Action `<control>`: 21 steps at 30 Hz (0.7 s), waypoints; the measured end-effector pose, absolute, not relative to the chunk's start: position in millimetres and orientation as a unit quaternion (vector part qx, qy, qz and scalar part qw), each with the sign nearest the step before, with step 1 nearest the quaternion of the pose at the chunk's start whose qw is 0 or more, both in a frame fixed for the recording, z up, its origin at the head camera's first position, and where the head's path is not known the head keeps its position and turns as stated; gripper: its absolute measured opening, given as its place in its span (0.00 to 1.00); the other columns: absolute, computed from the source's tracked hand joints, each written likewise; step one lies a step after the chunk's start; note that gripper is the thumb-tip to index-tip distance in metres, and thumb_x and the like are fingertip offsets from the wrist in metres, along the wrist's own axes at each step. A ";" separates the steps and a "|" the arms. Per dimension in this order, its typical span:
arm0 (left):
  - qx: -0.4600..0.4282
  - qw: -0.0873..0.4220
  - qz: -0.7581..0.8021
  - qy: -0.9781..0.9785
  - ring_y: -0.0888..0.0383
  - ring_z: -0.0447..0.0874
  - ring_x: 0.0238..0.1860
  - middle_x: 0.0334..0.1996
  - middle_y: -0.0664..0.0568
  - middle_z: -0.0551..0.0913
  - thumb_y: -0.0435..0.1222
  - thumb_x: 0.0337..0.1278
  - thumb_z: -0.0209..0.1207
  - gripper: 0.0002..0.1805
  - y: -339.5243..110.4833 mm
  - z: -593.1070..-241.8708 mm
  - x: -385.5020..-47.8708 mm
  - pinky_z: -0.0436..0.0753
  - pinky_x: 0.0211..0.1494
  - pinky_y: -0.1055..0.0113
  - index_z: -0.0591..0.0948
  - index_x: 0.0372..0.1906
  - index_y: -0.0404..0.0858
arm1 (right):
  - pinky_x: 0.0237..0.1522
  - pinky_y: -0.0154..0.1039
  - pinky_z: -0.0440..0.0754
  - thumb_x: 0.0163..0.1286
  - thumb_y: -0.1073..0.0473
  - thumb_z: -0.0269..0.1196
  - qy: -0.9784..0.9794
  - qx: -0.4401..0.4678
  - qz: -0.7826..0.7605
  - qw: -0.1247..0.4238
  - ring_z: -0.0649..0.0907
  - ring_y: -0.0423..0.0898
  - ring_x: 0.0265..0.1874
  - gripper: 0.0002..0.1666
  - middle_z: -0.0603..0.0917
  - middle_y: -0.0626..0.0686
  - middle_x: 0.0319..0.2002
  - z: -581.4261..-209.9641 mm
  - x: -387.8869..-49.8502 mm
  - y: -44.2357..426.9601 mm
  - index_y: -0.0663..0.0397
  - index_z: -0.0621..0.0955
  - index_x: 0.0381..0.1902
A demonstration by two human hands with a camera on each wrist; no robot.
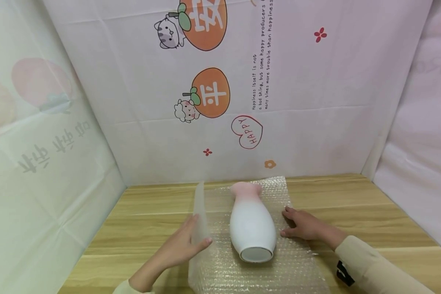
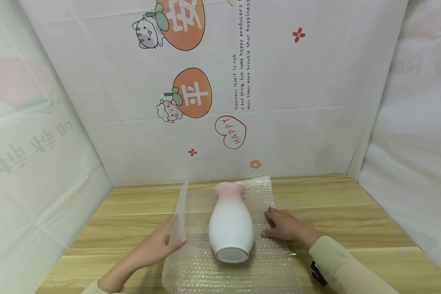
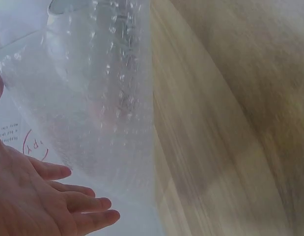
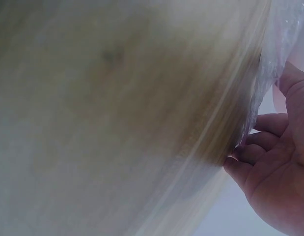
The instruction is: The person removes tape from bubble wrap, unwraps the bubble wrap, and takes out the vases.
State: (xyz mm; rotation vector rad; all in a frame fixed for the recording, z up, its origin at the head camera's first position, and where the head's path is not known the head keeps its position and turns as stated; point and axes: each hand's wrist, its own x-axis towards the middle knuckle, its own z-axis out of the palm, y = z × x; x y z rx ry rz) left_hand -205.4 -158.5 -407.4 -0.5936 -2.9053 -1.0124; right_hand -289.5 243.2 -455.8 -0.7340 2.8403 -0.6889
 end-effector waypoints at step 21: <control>-0.172 -0.035 -0.360 -0.916 0.32 0.64 0.65 0.71 0.32 0.58 0.56 0.59 0.61 0.52 -194.3 -404.6 -224.9 0.63 0.63 0.38 0.51 0.75 0.30 | 0.62 0.62 0.63 0.61 0.41 0.68 0.940 -0.244 -0.229 0.063 0.64 0.72 0.64 0.50 0.60 0.77 0.66 -456.4 -289.9 243.0 0.77 0.67 0.65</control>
